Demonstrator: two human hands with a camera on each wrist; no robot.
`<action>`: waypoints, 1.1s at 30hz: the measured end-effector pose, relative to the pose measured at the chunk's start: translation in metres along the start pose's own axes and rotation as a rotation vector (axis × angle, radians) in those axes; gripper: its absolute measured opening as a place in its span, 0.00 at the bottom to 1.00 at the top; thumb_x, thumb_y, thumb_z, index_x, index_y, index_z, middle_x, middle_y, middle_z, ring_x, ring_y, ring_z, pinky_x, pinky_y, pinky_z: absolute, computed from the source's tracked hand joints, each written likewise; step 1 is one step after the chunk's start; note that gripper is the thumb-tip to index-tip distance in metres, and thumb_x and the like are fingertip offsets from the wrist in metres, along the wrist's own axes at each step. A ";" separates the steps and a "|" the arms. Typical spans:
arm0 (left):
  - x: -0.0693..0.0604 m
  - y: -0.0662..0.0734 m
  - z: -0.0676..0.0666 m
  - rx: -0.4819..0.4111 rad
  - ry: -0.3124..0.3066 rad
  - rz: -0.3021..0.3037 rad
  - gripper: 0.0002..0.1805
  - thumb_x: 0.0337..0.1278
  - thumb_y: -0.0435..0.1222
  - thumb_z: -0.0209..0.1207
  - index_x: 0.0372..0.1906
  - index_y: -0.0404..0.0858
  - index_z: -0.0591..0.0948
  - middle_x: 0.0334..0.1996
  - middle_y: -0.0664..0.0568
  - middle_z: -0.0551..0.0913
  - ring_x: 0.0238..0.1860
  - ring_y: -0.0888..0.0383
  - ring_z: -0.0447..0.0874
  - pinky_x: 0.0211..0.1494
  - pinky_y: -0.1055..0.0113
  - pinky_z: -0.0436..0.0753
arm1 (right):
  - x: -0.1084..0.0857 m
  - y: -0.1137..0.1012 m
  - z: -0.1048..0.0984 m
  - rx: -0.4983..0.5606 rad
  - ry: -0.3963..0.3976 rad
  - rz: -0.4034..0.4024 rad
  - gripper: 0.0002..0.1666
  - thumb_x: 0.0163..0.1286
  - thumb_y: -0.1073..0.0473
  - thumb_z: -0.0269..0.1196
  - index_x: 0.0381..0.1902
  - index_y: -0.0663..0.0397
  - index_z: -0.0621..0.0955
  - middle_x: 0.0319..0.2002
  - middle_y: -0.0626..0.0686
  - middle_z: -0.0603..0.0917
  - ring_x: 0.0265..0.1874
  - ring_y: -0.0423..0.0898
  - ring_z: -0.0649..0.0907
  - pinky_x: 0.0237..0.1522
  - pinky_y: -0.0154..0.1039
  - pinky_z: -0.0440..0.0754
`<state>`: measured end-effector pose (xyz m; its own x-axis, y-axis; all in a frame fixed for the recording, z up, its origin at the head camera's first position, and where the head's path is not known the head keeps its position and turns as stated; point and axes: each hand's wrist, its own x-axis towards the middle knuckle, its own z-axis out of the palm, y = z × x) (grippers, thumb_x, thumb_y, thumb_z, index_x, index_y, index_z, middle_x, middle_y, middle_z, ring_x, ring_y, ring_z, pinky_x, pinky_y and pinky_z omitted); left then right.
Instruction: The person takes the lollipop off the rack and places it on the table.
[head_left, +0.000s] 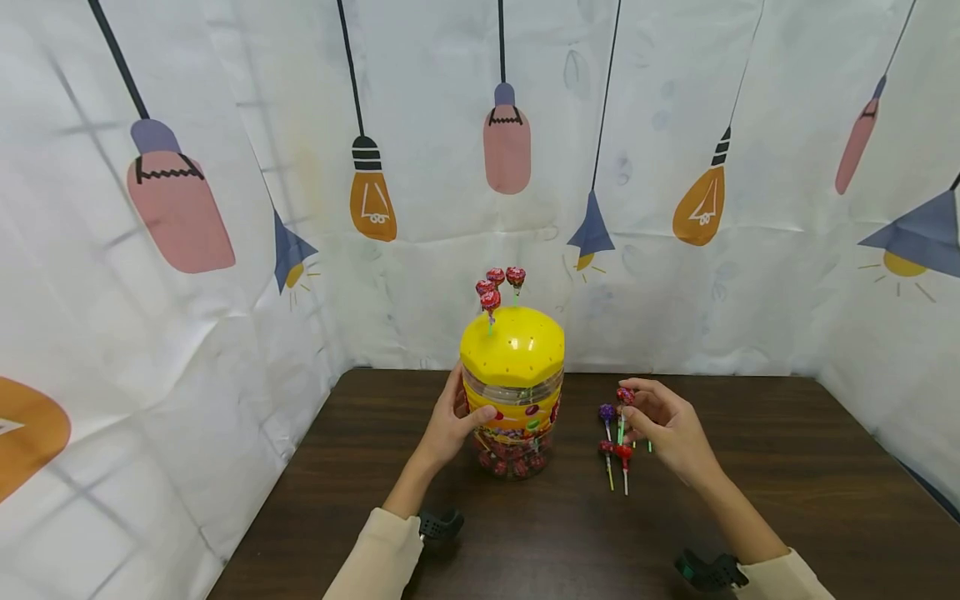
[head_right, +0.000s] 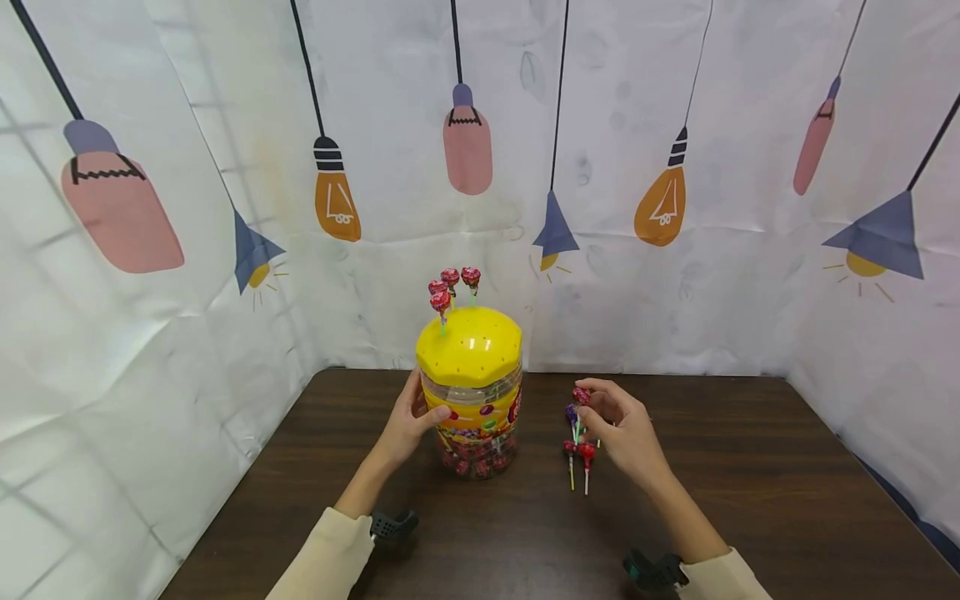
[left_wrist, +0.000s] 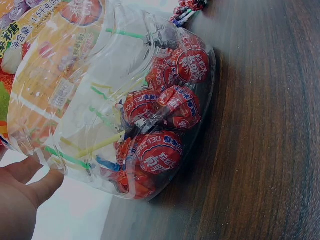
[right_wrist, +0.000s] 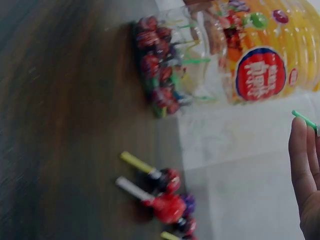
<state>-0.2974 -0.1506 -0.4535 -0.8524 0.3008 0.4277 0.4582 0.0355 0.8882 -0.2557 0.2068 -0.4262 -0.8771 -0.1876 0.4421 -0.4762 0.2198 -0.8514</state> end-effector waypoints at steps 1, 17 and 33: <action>0.000 0.000 0.000 -0.001 0.000 -0.002 0.48 0.67 0.48 0.65 0.82 0.65 0.48 0.74 0.50 0.67 0.70 0.46 0.72 0.73 0.39 0.72 | -0.002 0.003 -0.002 -0.008 -0.001 0.005 0.21 0.75 0.65 0.62 0.64 0.61 0.76 0.37 0.62 0.81 0.28 0.54 0.86 0.31 0.49 0.89; 0.002 0.000 0.001 -0.014 -0.006 -0.001 0.47 0.67 0.48 0.65 0.81 0.64 0.49 0.74 0.50 0.67 0.70 0.46 0.72 0.74 0.39 0.71 | -0.023 0.034 -0.025 0.011 -0.057 0.102 0.23 0.76 0.64 0.60 0.66 0.65 0.73 0.39 0.59 0.81 0.34 0.44 0.86 0.34 0.51 0.90; 0.001 -0.003 -0.002 0.006 -0.007 0.013 0.46 0.69 0.44 0.64 0.82 0.62 0.49 0.73 0.49 0.67 0.69 0.46 0.72 0.73 0.39 0.71 | -0.023 0.056 -0.035 0.035 -0.138 0.221 0.27 0.76 0.63 0.61 0.66 0.70 0.68 0.38 0.58 0.79 0.34 0.45 0.85 0.35 0.50 0.91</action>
<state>-0.3005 -0.1517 -0.4555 -0.8446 0.3076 0.4382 0.4707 0.0369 0.8815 -0.2643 0.2565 -0.4743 -0.9418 -0.2676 0.2036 -0.2692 0.2373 -0.9334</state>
